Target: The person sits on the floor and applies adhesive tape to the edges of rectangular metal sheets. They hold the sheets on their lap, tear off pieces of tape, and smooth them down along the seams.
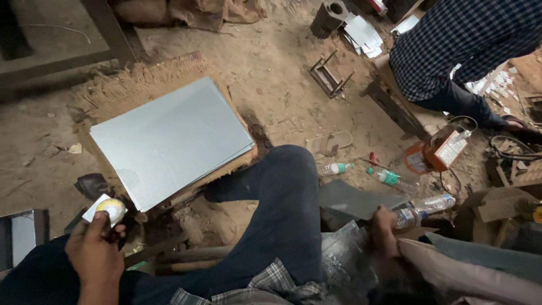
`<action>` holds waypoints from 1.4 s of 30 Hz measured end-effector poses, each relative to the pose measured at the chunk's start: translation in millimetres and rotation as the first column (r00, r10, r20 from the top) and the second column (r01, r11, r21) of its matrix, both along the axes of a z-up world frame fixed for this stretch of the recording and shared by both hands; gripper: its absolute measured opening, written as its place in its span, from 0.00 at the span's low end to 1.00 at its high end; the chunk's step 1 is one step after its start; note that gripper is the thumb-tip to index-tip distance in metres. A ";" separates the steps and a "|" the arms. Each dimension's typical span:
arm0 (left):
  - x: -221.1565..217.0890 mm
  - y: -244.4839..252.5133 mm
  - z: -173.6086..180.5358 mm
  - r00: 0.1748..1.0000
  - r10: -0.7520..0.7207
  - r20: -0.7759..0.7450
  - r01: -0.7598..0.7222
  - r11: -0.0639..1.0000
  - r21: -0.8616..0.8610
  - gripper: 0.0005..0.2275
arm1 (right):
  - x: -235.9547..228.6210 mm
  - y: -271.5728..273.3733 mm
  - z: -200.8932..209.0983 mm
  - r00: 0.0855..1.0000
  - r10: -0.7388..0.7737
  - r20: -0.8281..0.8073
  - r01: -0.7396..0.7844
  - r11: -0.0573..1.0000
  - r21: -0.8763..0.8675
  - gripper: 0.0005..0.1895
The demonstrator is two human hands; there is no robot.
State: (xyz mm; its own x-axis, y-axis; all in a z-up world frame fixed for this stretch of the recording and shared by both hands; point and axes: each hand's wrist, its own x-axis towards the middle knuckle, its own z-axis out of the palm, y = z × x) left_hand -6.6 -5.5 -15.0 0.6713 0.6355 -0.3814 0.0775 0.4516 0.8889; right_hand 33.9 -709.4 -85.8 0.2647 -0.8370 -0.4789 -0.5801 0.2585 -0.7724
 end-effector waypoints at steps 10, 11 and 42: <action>7.9 -10.4 21.4 0.996 -0.007 -0.094 0.014 0.998 0.068 0.11 | 74.9 52.1 66.8 0.816 0.066 0.574 -0.278 0.916 0.289 0.20; 5.7 -8.6 21.6 0.997 -0.001 -0.079 0.005 0.999 0.054 0.11 | 79.4 68.9 82.8 0.784 0.079 0.615 -0.333 0.891 0.310 0.20; 19.8 -0.9 6.9 0.988 0.117 0.102 -0.124 0.990 0.062 0.09 | 108.8 352.5 132.9 0.436 0.759 0.484 -0.900 0.364 0.241 0.29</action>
